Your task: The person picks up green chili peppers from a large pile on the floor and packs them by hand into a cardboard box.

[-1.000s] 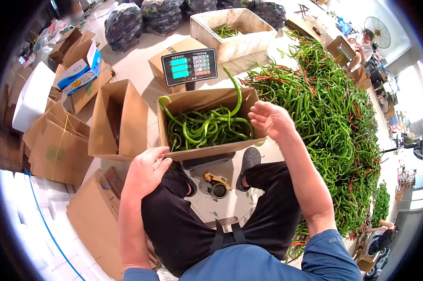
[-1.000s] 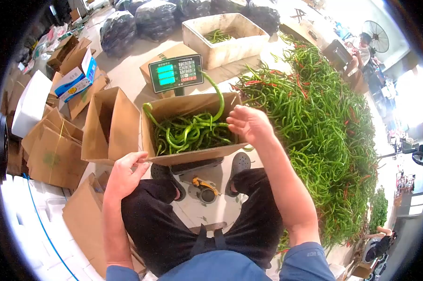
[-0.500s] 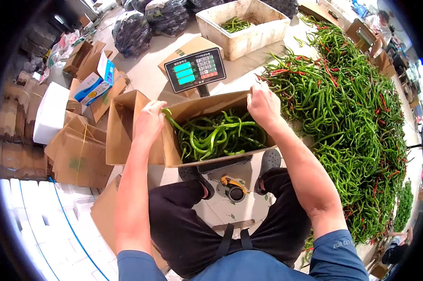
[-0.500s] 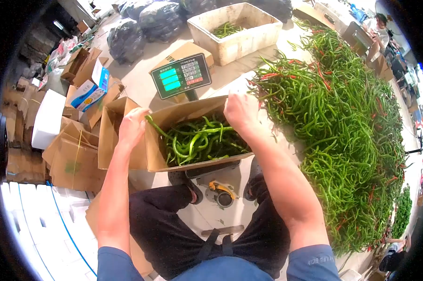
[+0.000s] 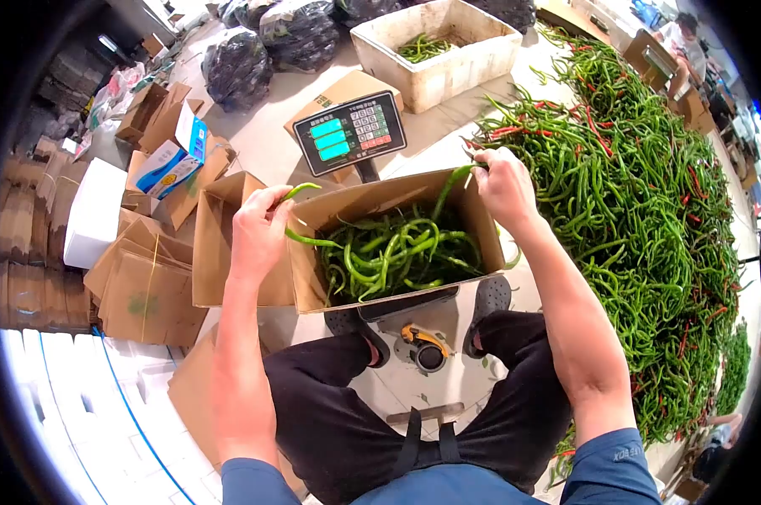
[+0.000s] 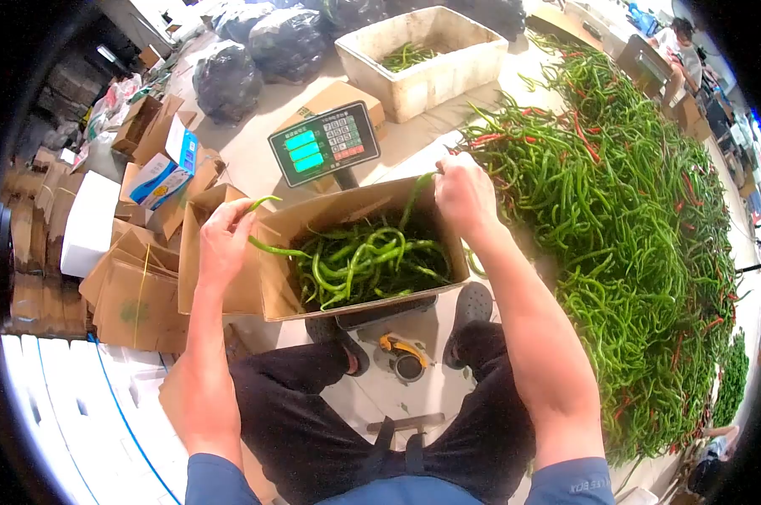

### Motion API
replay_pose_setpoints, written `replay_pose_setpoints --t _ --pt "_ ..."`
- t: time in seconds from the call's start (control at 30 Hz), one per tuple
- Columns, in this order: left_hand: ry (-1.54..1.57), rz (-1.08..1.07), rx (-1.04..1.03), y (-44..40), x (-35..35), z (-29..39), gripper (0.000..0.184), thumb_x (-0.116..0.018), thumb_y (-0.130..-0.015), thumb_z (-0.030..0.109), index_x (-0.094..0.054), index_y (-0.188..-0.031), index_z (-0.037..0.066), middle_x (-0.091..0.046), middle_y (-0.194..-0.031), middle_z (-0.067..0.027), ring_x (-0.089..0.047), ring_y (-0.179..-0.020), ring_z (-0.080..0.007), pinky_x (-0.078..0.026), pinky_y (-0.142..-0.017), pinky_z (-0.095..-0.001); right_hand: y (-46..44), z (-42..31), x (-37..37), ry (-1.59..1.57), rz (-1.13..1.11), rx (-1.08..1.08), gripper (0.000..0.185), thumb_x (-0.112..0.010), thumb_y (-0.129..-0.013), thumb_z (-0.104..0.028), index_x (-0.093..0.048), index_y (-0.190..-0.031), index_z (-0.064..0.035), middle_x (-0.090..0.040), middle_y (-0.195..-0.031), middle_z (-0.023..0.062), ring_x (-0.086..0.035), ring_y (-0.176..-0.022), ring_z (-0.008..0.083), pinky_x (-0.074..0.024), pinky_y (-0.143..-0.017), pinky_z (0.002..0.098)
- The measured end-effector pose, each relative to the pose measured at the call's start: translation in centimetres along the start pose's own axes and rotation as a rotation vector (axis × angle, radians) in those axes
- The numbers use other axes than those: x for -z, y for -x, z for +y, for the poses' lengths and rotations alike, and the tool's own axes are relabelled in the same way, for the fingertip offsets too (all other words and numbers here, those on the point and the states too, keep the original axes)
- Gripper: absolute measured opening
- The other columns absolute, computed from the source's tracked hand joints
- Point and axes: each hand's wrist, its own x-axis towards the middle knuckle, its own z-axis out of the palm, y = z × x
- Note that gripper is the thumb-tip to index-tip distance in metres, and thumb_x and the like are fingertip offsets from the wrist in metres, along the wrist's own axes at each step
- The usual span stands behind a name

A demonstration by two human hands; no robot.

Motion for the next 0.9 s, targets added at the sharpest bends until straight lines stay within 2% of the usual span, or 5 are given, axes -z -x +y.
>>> replay_pose_setpoints --t 0.13,0.37,0.43,0.53,0.9 --pt "0.181 0.087 0.248 -0.6 0.3 1.6 0.023 -0.062 -0.098 0.007 -0.069 -0.117 -0.002 -0.068 -0.091 -0.0103 -0.064 -0.060 -0.0115 -0.050 -0.052 -0.0275 1.3 -4.3 2.3 0.042 0.147 0.226 0.019 -0.068 -0.091 -0.010 -0.071 -0.109 -0.0069 -0.064 -0.100 0.0126 -0.067 -0.086 0.0327 -0.0545 -0.074 0.0412" --pt "0.429 0.034 0.377 -0.8 -5.4 0.7 0.026 -0.056 -0.102 0.014 -0.067 -0.119 -0.002 -0.071 -0.091 -0.0117 -0.070 -0.072 -0.0126 -0.056 -0.055 -0.0276 2.5 -7.9 2.4 -0.012 0.199 0.535 0.013 -0.071 -0.088 -0.008 -0.071 -0.101 -0.0045 -0.065 -0.096 0.0119 -0.067 -0.083 0.0315 -0.0560 -0.072 0.0397" --pt "0.502 -0.137 0.500 0.4 -8.0 -0.7 0.026 -0.056 -0.100 0.012 -0.065 -0.120 -0.003 -0.073 -0.101 -0.0185 -0.074 -0.088 -0.0242 -0.060 -0.070 -0.0355 3.0 -8.5 1.7 0.066 0.080 0.596 0.009 -0.072 -0.087 -0.008 -0.070 -0.095 -0.0051 -0.063 -0.089 0.0100 -0.066 -0.079 0.0295 -0.0560 -0.069 0.0386" --pt "-0.001 -0.344 0.330 2.8 -10.8 -3.7 0.029 -0.054 -0.093 0.004 -0.064 -0.119 -0.003 -0.067 -0.112 -0.0295 -0.062 -0.115 -0.0440 -0.048 -0.104 -0.0457 4.2 -9.5 1.0 -0.014 -0.130 0.664 0.012 -0.074 -0.083 -0.009 -0.068 -0.092 -0.0053 -0.063 -0.089 0.0091 -0.066 -0.077 0.0301 -0.0556 -0.068 0.0393" --pt "-0.025 -1.045 -0.245 3.0 -5.7 -1.0 0.053 -0.057 -0.081 -0.004 -0.068 -0.129 0.015 -0.060 -0.137 -0.0133 -0.055 -0.126 -0.0342 -0.044 -0.111 -0.0427 2.0 -9.4 -4.7 -0.637 -0.500 0.374 0.020 -0.071 -0.086 -0.002 -0.067 -0.105 -0.0052 -0.066 -0.114 0.0093 -0.065 -0.104 0.0238 -0.0503 -0.095 0.0335"
